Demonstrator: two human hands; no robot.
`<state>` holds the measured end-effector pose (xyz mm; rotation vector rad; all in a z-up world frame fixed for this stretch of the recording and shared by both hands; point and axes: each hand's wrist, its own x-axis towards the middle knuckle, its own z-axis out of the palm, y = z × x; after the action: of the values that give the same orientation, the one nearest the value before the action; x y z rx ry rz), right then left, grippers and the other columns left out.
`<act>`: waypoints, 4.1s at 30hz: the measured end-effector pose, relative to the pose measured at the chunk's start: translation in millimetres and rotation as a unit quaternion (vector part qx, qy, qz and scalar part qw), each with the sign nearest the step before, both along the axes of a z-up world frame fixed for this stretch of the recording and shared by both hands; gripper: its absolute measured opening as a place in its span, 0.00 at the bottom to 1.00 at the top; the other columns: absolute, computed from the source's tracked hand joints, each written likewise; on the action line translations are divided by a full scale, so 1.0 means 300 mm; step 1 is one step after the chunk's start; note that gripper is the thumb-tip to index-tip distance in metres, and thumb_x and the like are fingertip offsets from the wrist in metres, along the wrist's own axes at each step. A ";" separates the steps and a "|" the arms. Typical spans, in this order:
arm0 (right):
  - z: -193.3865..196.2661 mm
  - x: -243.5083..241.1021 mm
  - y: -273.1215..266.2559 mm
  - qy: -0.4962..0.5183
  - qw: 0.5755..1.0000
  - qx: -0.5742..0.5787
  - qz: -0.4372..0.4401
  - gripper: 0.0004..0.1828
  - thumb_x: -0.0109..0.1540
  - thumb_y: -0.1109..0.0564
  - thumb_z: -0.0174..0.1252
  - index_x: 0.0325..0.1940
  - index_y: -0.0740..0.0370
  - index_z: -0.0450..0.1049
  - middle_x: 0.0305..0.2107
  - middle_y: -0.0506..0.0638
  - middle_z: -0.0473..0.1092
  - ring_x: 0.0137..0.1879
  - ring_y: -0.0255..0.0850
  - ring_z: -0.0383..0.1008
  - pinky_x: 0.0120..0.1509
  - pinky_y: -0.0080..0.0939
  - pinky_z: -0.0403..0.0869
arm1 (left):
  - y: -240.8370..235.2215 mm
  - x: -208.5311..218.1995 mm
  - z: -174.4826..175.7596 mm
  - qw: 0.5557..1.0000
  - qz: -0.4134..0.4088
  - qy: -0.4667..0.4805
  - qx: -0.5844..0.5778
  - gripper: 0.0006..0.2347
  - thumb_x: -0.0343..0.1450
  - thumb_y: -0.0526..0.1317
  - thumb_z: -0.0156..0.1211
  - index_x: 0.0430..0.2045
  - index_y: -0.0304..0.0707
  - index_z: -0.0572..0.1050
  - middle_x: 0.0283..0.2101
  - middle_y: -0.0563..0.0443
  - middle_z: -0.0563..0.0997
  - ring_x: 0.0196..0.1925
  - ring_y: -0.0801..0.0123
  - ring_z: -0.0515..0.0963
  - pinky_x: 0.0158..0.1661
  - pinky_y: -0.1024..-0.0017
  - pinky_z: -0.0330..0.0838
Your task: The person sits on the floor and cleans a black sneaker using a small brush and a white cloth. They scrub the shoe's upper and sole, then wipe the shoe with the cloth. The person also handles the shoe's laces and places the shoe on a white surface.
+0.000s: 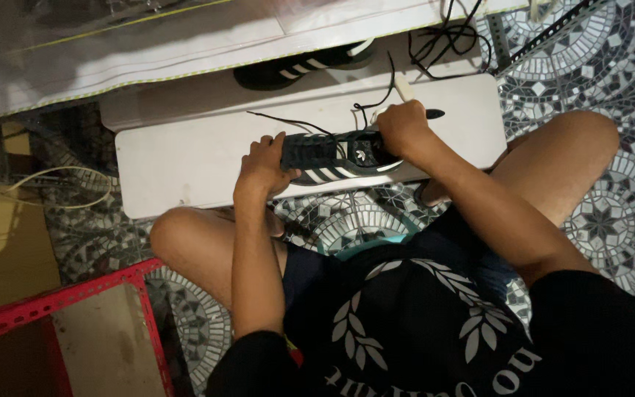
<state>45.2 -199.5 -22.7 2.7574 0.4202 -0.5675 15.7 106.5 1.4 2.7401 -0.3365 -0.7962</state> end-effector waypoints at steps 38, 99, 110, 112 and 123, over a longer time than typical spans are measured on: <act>0.023 -0.087 0.111 0.295 0.541 0.613 -0.495 0.17 0.48 0.47 0.60 0.36 0.57 0.72 0.24 0.43 0.62 0.34 0.38 0.68 0.44 0.34 0.68 | 0.034 -0.021 0.003 0.990 0.125 0.021 -0.059 0.48 0.47 0.67 0.82 0.43 0.13 0.77 0.45 0.20 0.81 0.55 0.31 0.80 0.54 0.45 0.77; 0.440 -0.327 0.061 0.235 0.788 0.519 -0.231 0.28 0.62 0.49 0.60 0.59 0.75 0.75 0.50 0.75 0.76 0.62 0.66 0.74 0.67 0.61 0.69 | -0.234 -0.084 0.095 0.953 -0.164 -0.124 -0.221 0.51 0.55 0.66 0.73 0.71 0.40 0.60 0.70 0.28 0.64 0.77 0.34 0.51 0.67 0.25 0.40; 0.275 -0.139 -0.094 -0.009 0.889 0.452 0.068 0.19 0.61 0.55 0.63 0.56 0.60 0.75 0.63 0.62 0.63 0.62 0.67 0.67 0.63 0.68 0.63 | -0.232 -0.054 0.085 0.937 -0.144 -0.162 -0.274 0.35 0.55 0.65 0.76 0.51 0.51 0.71 0.61 0.42 0.73 0.73 0.44 0.61 0.67 0.25 0.40; 0.277 -0.113 -0.089 0.001 0.908 0.409 0.085 0.12 0.62 0.51 0.61 0.46 0.59 0.79 0.63 0.59 0.65 0.61 0.65 0.67 0.64 0.67 0.63 | -0.222 -0.047 0.103 0.936 -0.144 -0.160 -0.279 0.32 0.57 0.62 0.76 0.49 0.49 0.72 0.59 0.42 0.75 0.72 0.44 0.64 0.67 0.25 0.42; 0.537 -0.130 -0.111 0.000 0.894 0.416 0.168 0.22 0.67 0.45 0.57 0.27 0.64 0.75 0.44 0.63 0.75 0.51 0.68 0.73 0.54 0.69 0.66 | -0.168 -0.056 0.096 0.909 -0.124 -0.216 -0.334 0.13 0.72 0.53 0.65 0.25 0.48 0.75 0.45 0.47 0.80 0.65 0.48 0.71 0.65 0.42 0.55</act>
<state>6.2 -232.8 138.4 3.3204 1.3889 -0.3371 -1.2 56.0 30.4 2.1956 -0.8787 -0.0592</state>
